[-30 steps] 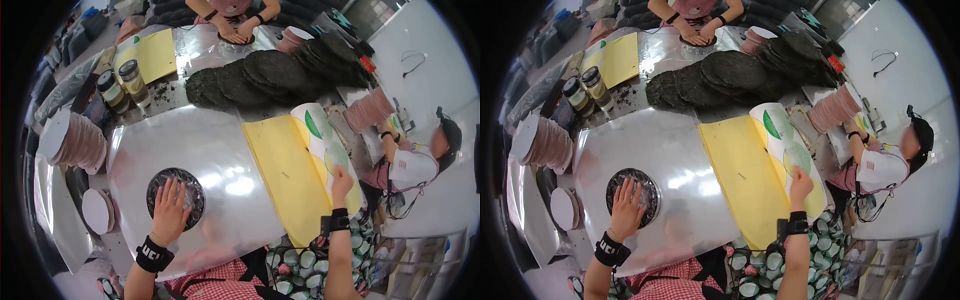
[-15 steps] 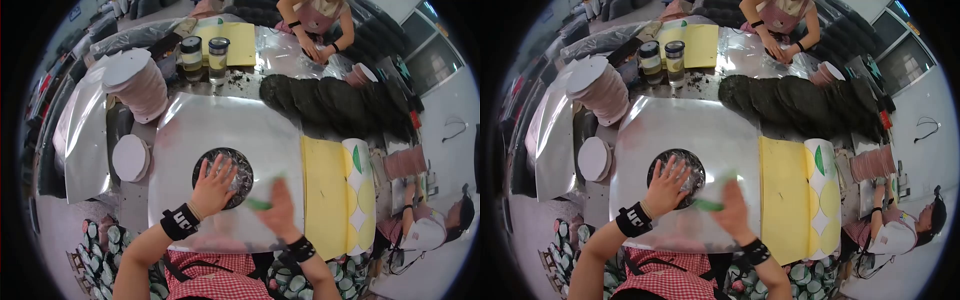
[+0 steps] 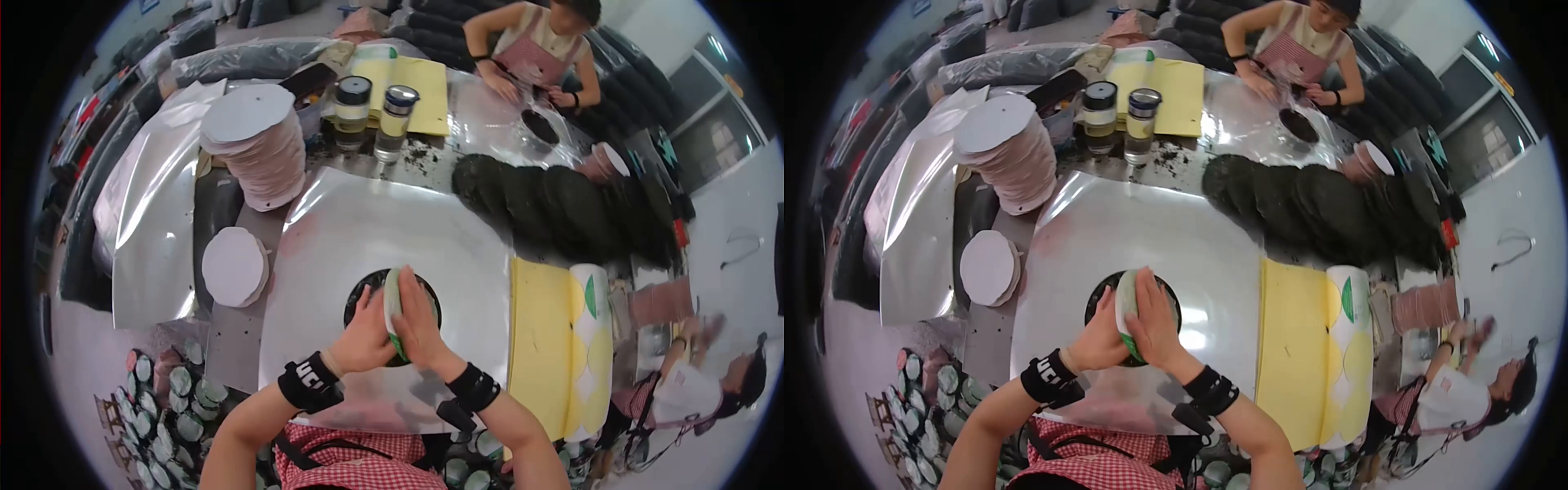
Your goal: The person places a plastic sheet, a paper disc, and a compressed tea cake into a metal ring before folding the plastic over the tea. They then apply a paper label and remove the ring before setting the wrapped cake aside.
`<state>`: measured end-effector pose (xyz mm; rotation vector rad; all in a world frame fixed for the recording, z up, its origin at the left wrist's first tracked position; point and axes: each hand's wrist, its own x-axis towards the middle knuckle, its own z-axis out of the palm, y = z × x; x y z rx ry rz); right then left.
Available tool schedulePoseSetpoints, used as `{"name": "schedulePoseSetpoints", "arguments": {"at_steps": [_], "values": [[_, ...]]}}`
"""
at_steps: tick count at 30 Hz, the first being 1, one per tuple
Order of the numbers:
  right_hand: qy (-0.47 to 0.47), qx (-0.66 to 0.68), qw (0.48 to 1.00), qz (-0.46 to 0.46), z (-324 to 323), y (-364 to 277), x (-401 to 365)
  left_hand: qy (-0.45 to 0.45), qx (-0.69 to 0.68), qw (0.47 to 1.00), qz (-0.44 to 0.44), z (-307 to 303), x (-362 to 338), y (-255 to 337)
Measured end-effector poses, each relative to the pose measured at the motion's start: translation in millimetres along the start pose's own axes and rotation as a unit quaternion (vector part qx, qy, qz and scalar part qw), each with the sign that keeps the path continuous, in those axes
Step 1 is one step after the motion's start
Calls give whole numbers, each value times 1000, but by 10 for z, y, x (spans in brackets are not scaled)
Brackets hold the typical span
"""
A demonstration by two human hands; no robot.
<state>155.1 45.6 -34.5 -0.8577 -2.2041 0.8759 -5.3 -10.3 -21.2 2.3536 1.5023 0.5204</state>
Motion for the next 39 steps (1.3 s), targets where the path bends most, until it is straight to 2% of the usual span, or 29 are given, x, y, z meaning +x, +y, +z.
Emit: {"name": "schedulePoseSetpoints", "arguments": {"at_steps": [1,2,3,4,5,6,8,10,11,13,14,16,17,18,20,21,22,24,25,26,28,29,31,32,33,35,36,38,39], "values": [[-13,-57,998,8,56,-39,17,130,-227,964,-42,13,-16,-34],[-21,-56,998,6,108,-89,-2,250,-437,861,-76,31,-40,-63],[-87,-181,980,-10,142,-201,8,350,-616,698,-101,19,-59,-86],[-150,-302,941,-26,177,-248,25,350,-616,698,-105,-5,-86,-108],[-170,-297,939,-23,225,-175,6,312,-461,820,-132,-26,-129,-92],[-177,-295,939,-16,231,-206,-5,256,-291,909,-154,-31,-166,-51],[-197,-297,934,-14,215,-255,61,300,-243,909,-159,-78,-132,-32],[-187,-300,935,-20,229,-251,59,276,16,953,-126,-247,-215,-28],[-187,-294,937,-14,221,-256,71,270,20,954,-125,-266,-254,-97],[-185,-286,940,-16,221,-272,87,92,-157,921,-345,-257,-383,-172],[-191,-279,941,-11,245,-262,82,83,-158,919,-352,-188,-409,-200],[-187,-284,940,-5,277,-239,75,166,-111,949,-244,-22,-387,-305],[-181,-292,939,-16,299,-208,59,189,-97,944,-253,1,-374,-278],[-170,-296,940,-19,329,-149,42,195,-90,946,-244,-91,-314,-152],[-183,-323,928,-17,387,-90,-4,178,-56,973,-134,-281,-256,276],[-137,-324,933,-77,327,-131,-16,183,-53,971,-143,-272,-260,480],[-138,-324,932,-87,288,-141,-61,148,-12,979,-138,-271,-220,650],[-52,-121,989,-66,192,-6,-70,133,37,982,-130,-289,-229,750],[49,-92,991,-82,139,64,-76,156,7,982,-109,-253,-301,775],[41,-92,991,-90,105,162,-94,172,-26,980,-93,-209,-383,799],[85,-97,989,67,103,111,-237,158,-26,980,-120,-230,-559,881],[83,-90,990,66,180,59,-285,160,-21,975,-151,-199,-629,867],[-44,-81,995,-21,280,-332,-254,135,-12,963,-233,-293,-728,797],[-106,-74,990,-53,320,-498,-341,122,-8,965,-234,-237,-873,731],[-91,-22,995,-30,311,-547,-316,136,-102,947,-272,-121,-1028,551],[-81,-62,993,-59,87,-499,-372,150,-258,907,-297,0,-1419,142],[-72,-74,991,-83,-56,-452,-459,146,-324,890,-285,-21,-1661,-53],[-51,-127,985,-100,-353,-433,-667,83,-118,985,-98,-588,-1923,-298],[-37,-182,975,-119,-438,-447,-766,-10,-143,987,-70,-674,-2046,-436]]}}
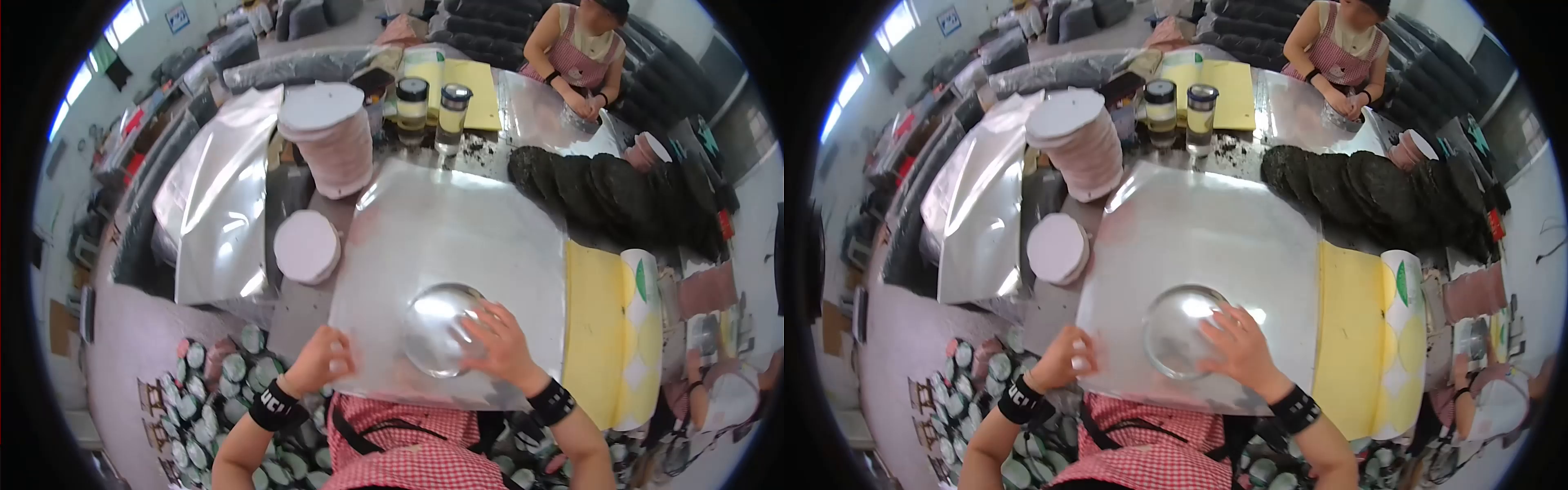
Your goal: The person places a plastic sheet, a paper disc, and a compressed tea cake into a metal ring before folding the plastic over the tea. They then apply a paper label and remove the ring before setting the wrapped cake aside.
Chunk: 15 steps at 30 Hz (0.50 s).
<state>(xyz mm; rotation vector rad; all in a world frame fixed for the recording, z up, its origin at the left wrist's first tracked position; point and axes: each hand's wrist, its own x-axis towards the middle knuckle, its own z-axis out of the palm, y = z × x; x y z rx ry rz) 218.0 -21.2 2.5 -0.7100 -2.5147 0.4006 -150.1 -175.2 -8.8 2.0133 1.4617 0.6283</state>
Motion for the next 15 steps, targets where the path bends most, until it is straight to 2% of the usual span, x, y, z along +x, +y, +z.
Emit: {"name": "schedulePoseSetpoints", "arguments": {"at_steps": [1,3,7,9,10,12,13,14,15], "values": [[-25,5,997,66,-41,-32,-125,0,16,1000,7,-46,-1,-50],[-30,76,989,120,112,-54,-382,-113,63,991,25,-16,24,-96],[-13,156,976,149,269,-162,-611,-134,30,990,20,-45,5,-216],[-33,162,982,90,103,-400,-550,-134,6,990,41,-60,18,-252],[-38,161,982,92,129,-462,-509,-133,1,990,40,-65,68,-238],[-102,192,973,-78,238,-669,-424,-193,69,976,79,-131,198,-206],[-106,192,973,-76,347,-770,-337,-193,65,976,78,-219,349,-143],[-136,208,966,-74,484,-848,-232,-42,26,998,40,-325,522,-55],[-164,222,958,-72,578,-834,-161,110,-12,994,1,-425,607,54]]}}
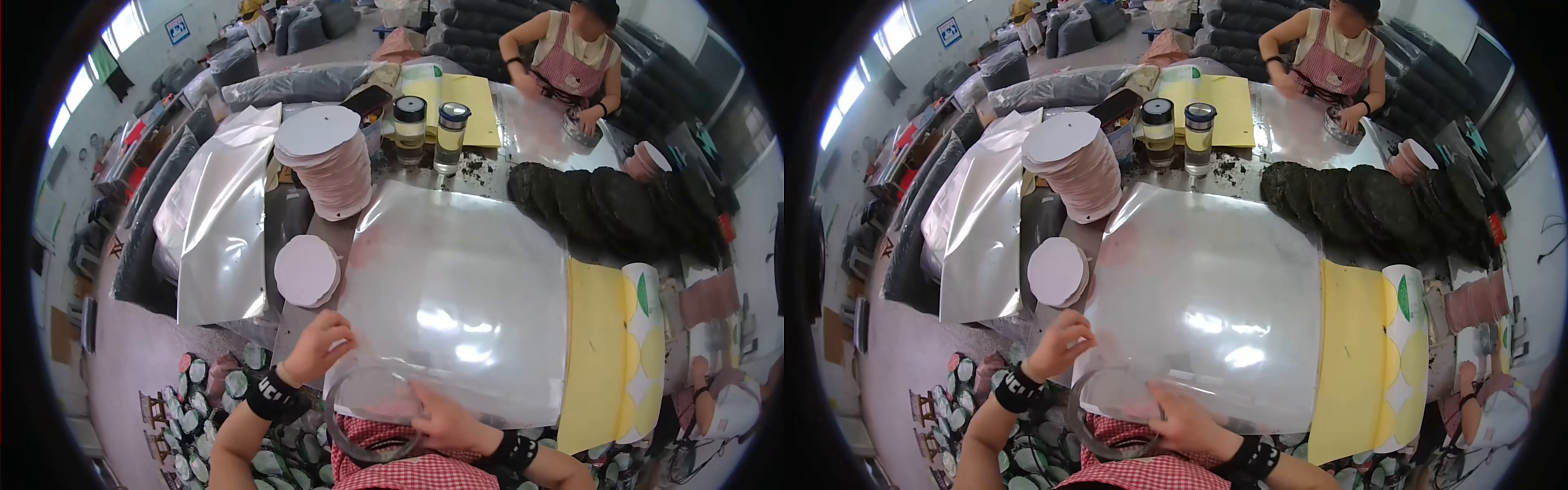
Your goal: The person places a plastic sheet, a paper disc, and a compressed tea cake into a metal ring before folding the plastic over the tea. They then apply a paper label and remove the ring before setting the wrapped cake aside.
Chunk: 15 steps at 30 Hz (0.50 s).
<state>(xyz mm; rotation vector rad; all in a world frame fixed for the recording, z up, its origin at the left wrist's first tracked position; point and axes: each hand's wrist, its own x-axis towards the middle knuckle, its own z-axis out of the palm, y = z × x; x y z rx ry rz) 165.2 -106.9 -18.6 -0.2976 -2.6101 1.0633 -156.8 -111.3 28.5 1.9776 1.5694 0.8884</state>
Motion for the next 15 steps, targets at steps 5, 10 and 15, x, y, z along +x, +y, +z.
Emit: {"name": "schedulePoseSetpoints", "arguments": {"at_steps": [5,10,15], "values": [[284,88,905,305,-431,684,-92,-215,169,950,150,248,-511,130],[237,-162,920,267,-338,543,-263,-136,73,987,33,-2,-66,-158],[115,146,955,230,405,-210,-1352,-3,270,955,-123,-383,389,-776]]}}
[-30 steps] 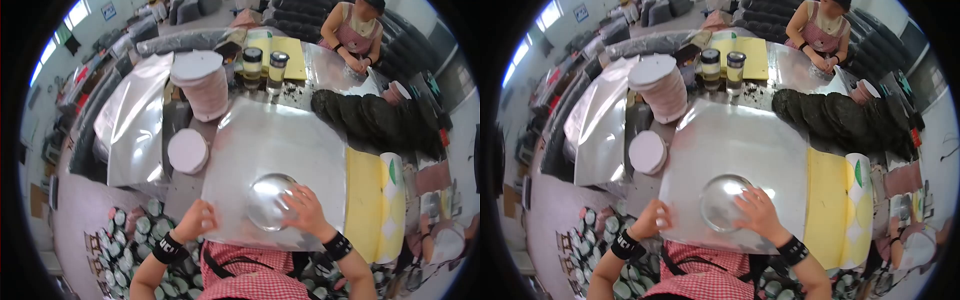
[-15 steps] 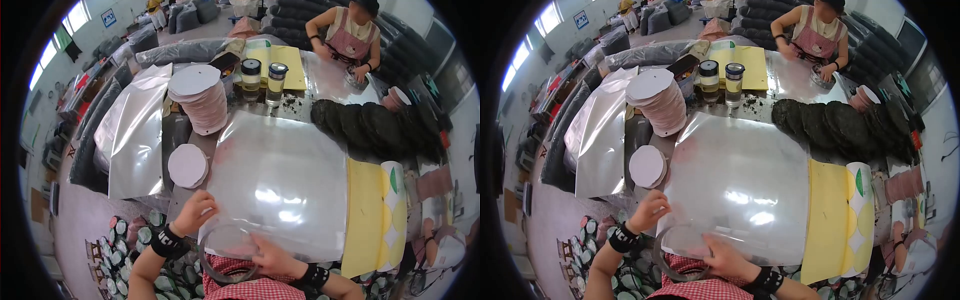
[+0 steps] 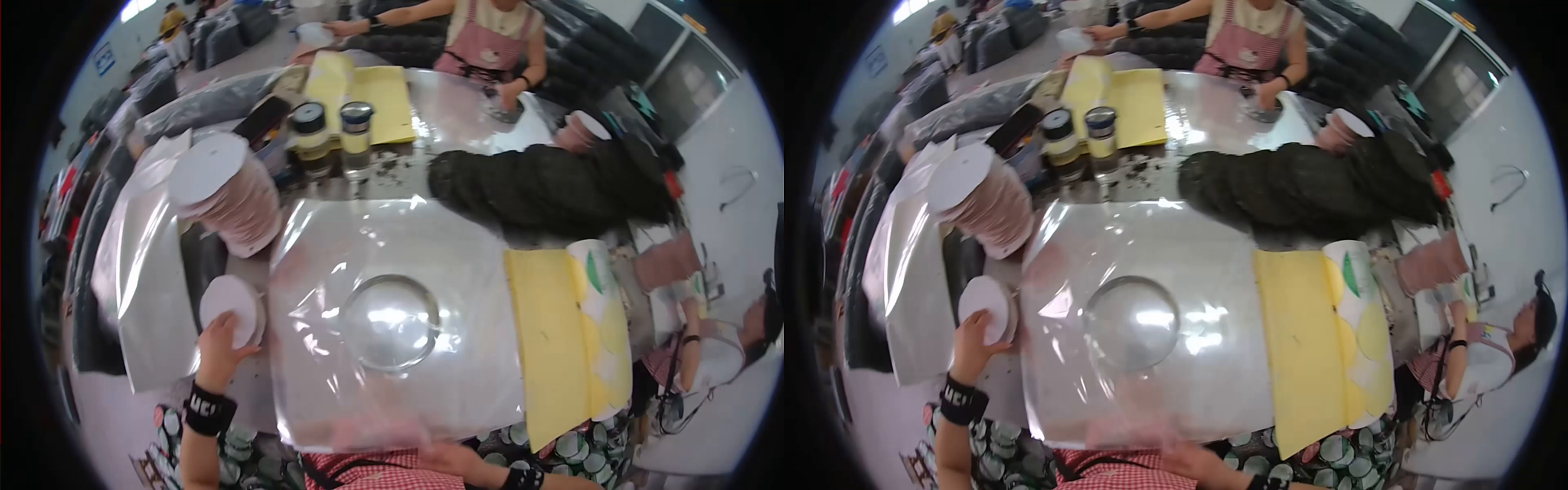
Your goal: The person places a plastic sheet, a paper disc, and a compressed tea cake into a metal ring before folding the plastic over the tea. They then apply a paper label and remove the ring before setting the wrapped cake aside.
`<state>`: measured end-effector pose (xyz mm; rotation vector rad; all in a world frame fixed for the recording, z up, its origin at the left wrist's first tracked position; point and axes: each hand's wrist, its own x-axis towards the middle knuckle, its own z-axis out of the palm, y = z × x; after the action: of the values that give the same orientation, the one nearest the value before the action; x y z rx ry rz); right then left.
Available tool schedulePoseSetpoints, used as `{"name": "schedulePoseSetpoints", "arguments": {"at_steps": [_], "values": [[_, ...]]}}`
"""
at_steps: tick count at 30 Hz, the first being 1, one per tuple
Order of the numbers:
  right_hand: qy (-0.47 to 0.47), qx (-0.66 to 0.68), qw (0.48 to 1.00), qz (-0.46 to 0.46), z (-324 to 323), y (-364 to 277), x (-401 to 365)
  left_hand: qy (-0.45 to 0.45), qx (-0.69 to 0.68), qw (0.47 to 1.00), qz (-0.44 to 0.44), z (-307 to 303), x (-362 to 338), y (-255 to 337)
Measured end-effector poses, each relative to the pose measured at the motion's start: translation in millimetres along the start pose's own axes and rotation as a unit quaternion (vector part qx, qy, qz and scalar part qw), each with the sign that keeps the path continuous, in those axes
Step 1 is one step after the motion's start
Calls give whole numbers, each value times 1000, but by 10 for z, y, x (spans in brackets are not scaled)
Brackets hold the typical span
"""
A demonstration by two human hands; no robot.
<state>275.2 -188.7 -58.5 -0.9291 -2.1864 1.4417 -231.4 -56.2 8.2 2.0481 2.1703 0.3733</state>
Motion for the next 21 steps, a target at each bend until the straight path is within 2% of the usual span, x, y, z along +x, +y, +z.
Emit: {"name": "schedulePoseSetpoints", "arguments": {"at_steps": [1,2,3,4,6,7,8,9,10,11,12,13,14,15,16,17,18,19,21], "values": [[-335,56,916,215,44,517,-558,-26,-8,999,-26,-9,21,-39],[-280,-125,943,128,-295,135,-394,-25,-14,999,-17,12,57,-22],[-126,-211,969,-19,-742,28,-186,-27,16,999,-15,31,32,4],[62,-319,937,-128,-1189,-82,22,-33,49,998,-14,55,-30,16],[210,-250,941,91,-2154,-114,706,-13,80,997,9,168,-112,-3],[383,-289,876,43,-2598,178,1098,16,112,993,27,230,-112,-26],[480,-238,844,38,-3187,767,1322,20,114,993,25,294,-126,-66],[626,-198,754,-31,-3772,1204,1685,45,121,991,44,366,-169,-105],[674,15,722,155,-4364,1523,1779,66,131,988,58,433,-262,-138],[657,134,694,264,-4827,1598,1844,60,139,988,41,455,-320,-107],[649,110,705,265,-5071,1772,1825,57,120,991,31,432,-319,-39],[642,87,716,261,-5208,1985,1841,57,102,993,23,362,-321,27],[691,-75,684,220,-5224,2079,1904,55,112,992,11,251,-326,100],[723,-236,628,169,-5208,2107,1943,34,71,995,-61,133,-313,208],[743,-106,653,101,-5129,1949,1975,15,26,991,-128,55,-276,352],[749,24,661,32,-4991,1661,1981,16,26,991,-129,-3,-225,559],[716,108,687,-59,-4809,1441,1956,140,22,990,10,-47,-178,823],[716,104,688,-56,-4587,1255,1908,258,15,955,146,-30,-139,1106],[665,221,713,-27,-4053,950,1861,238,-98,917,304,166,46,1663]]}}
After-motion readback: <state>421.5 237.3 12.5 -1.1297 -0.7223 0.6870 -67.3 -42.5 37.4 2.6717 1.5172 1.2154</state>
